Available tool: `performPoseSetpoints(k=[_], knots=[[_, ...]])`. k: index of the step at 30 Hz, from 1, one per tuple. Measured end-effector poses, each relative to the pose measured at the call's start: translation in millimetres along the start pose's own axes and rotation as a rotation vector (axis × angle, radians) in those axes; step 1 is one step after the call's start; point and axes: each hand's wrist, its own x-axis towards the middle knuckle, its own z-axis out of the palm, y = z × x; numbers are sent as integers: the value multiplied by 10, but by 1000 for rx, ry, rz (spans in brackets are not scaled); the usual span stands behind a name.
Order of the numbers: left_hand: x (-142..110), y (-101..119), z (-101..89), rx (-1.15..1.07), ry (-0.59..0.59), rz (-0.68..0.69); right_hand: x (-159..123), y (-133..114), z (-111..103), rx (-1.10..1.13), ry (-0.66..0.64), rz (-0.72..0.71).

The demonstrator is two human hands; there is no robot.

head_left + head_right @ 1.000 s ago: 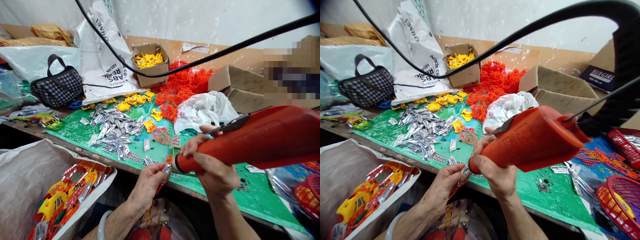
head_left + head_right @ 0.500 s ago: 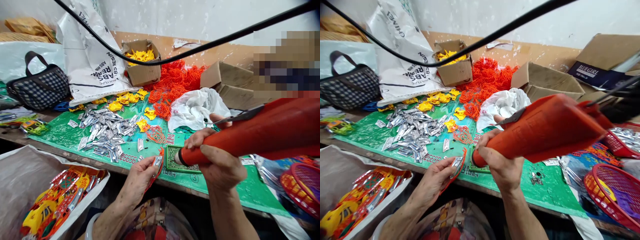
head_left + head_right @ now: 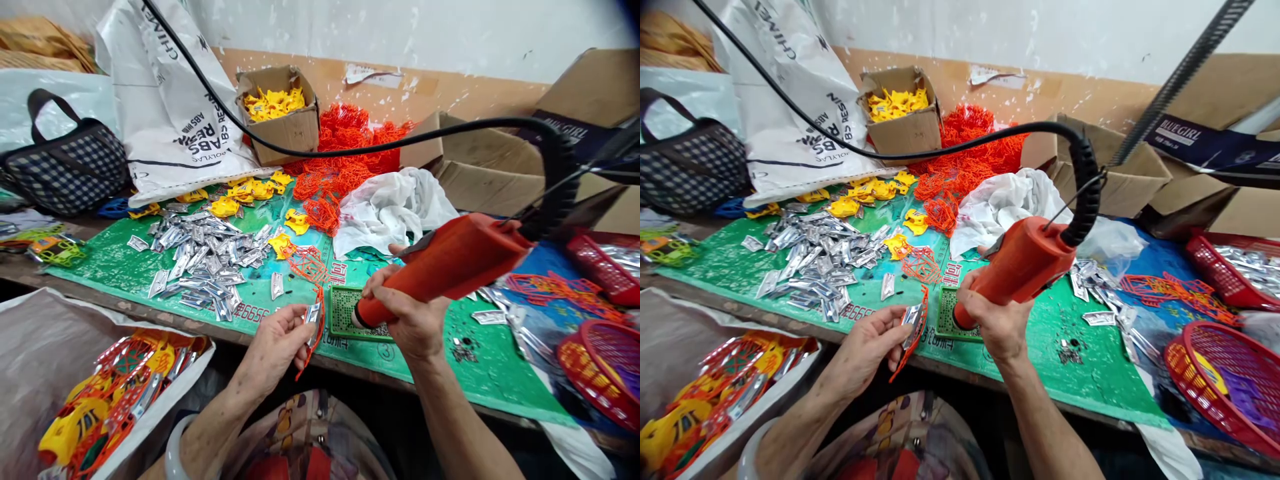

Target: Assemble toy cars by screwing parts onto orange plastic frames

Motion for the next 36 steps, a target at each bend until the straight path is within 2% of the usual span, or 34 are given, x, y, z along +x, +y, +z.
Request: performPoseSetpoints(k=[8,15,22,27,32,36], knots=[[78,58,-14,136,0,30,-19,69,-27,-38,-29,0],[161,143,-96,232,-98,89,-4,66,-19,-75,-92,-52],[188,184,-54,184,-85,64,13,88,-29,-42,-95,-6],[193,188,7,189,-71,76,68,-175,19,86,-38,-17],[209,152,23,167,-89,86,19,-531,178,197,-145,-45],[211,127,24,133,-107,88,-83,-603,342,225,-208,-13]])
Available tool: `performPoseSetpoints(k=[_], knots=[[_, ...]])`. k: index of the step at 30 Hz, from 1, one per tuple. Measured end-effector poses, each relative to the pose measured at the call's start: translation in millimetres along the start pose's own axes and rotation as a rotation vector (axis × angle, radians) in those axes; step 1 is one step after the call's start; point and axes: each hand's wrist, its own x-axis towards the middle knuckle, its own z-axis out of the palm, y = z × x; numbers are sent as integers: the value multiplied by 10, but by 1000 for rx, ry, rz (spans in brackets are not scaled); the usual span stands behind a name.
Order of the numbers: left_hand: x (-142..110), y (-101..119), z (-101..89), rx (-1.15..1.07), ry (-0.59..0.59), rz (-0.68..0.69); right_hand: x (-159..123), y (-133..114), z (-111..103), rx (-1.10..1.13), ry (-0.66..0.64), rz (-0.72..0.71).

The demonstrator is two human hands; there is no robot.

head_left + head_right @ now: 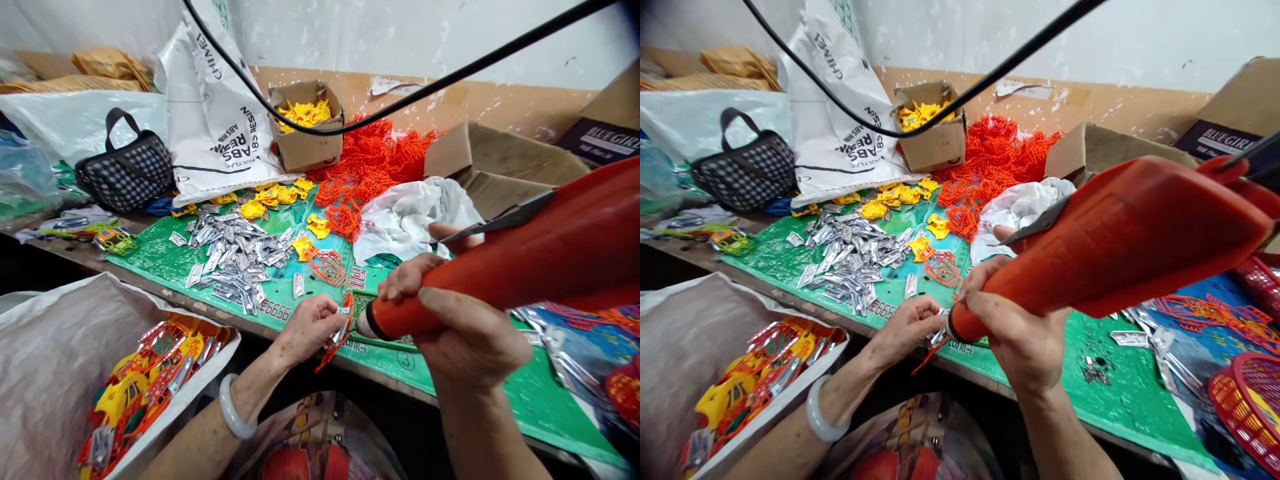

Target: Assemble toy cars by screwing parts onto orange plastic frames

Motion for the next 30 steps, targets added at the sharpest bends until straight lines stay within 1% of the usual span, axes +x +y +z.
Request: performPoseSetpoints(k=[5,11,13,17,21,25,27,30], knots=[[-6,9,10,-9,-6,2,-23,93,105,-37,10,43],[-4,12,15,-8,-12,-7,-16,130,124,-54,41,83],[-13,13,20,-20,-11,-15,-20,130,123,-47,33,99],[-23,12,30,-42,-17,-23,-28,141,104,-55,-20,91],[-1,-6,41,-63,-26,-20,-43,180,49,-123,-64,75],[18,-20,47,-87,-53,1,-62,213,-5,-157,-163,64],[11,-5,51,-79,-55,23,-67,214,-4,-160,-214,66],[-22,45,67,-69,-30,51,-72,208,30,-170,-249,77]])
